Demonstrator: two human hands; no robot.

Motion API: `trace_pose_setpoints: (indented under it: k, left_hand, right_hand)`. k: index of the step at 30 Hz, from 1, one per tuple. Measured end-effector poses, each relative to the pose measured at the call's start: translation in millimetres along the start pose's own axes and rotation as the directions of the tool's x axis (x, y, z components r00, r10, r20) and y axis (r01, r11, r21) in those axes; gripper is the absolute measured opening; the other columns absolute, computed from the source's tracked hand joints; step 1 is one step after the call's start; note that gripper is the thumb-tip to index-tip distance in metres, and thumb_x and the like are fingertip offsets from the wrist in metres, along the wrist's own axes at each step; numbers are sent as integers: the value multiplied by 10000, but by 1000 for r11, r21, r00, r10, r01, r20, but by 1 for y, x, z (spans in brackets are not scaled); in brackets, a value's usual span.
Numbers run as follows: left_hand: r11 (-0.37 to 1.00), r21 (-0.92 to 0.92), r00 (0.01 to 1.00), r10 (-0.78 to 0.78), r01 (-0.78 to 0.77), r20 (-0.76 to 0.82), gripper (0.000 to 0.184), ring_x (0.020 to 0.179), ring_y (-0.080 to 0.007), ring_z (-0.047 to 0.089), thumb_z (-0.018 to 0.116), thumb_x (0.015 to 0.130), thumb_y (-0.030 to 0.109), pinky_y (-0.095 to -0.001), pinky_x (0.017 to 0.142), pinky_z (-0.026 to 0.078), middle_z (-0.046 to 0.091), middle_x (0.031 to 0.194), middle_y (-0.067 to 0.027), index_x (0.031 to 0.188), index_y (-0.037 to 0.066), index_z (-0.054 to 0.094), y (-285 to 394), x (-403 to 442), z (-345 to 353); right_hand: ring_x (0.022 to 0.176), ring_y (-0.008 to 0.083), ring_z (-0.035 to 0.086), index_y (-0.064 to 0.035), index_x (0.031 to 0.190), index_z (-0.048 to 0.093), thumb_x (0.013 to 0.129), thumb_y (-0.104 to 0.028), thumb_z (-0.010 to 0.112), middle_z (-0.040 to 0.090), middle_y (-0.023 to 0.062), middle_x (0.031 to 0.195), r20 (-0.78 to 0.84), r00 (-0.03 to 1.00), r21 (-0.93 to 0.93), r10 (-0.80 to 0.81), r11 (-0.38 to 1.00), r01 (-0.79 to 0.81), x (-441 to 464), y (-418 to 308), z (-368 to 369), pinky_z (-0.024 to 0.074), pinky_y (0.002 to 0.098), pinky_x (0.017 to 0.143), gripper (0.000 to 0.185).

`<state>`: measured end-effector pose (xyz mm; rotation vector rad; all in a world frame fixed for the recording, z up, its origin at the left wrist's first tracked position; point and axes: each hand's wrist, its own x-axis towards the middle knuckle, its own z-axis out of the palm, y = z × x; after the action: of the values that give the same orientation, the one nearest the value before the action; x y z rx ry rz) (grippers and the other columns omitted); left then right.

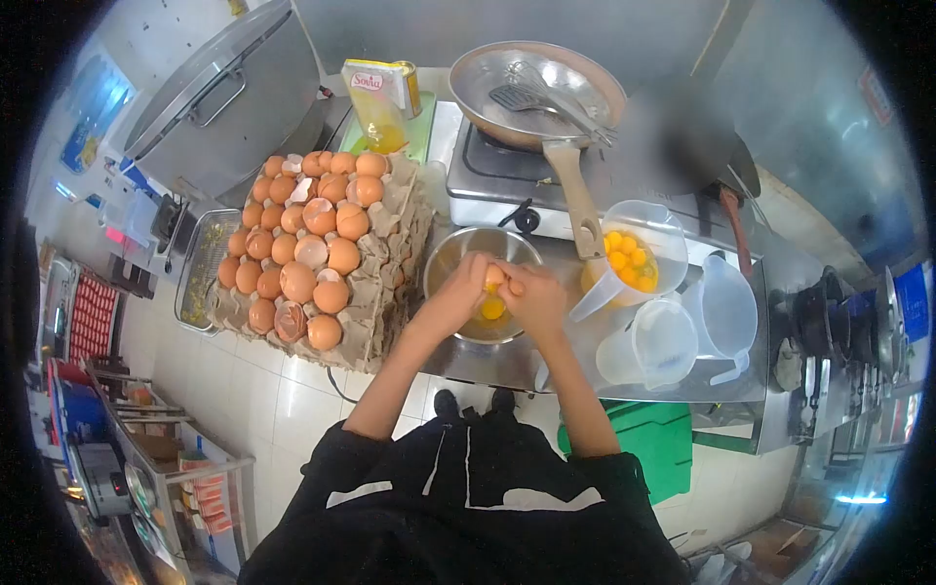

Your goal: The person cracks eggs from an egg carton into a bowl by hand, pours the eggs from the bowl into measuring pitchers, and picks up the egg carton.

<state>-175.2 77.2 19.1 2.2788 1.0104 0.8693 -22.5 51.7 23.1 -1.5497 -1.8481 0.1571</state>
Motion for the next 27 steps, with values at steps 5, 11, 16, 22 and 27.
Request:
trace_pose_setpoints:
  k: [5, 11, 16, 22, 27]
  left_hand:
    - [972, 237, 1000, 10, -3, -28, 433, 1059, -391, 462, 434, 782, -30, -404, 884, 417, 419, 1164, -199, 1207, 20, 367, 21, 0, -6]
    - [994, -71, 963, -94, 78, -254, 441, 1096, -319, 454, 496, 793, 82, -376, 949, 355, 413, 1183, -170, 1209, 13, 369, 41, -4, -33]
    - [616, -769, 791, -552, 172, -265, 389, 1032, -174, 470, 339, 946, 294, -300, 895, 364, 464, 1123, -112, 1198, 1, 386, 66, -26, -121]
    - [887, -435, 457, -454, 153, -765, 484, 1096, -217, 482, 375, 936, 336, -319, 884, 394, 503, 1153, -162, 1279, -4, 360, 35, -101, -224]
    - [697, 44, 493, -459, 716, -739, 457, 1122, -297, 477, 418, 911, 326, -356, 874, 400, 498, 1191, -223, 1240, 9, 436, 4, -151, -245]
  right_hand:
    - [691, 237, 571, -161, 932, 667, 655, -109, 649, 612, 39, 795, -241, 952, -209, -189, 968, 140, -8, -5, -1, 475, 329, 605, 282]
    - [812, 233, 599, -75, 1051, 624, 698, -95, 644, 630, 94, 913, -186, 981, 202, -53, 975, 91, 12, -40, -14, 470, 312, 742, 353]
    - [1001, 228, 550, -15, 1214, 500, 731, -96, 634, 578, 159, 1093, 201, 961, 721, -192, 693, -12, 69, -137, -22, 404, 321, 887, 508]
    - [1176, 277, 401, -22, 1312, 363, 737, -130, 643, 449, 170, 1226, 98, 817, 846, -568, 480, 232, 87, -259, 18, 344, 342, 959, 648]
    - [1152, 265, 433, -3, 1285, 380, 742, -138, 645, 442, 168, 1233, 160, 832, 883, -532, 454, 120, 72, -256, 28, 342, 347, 969, 619]
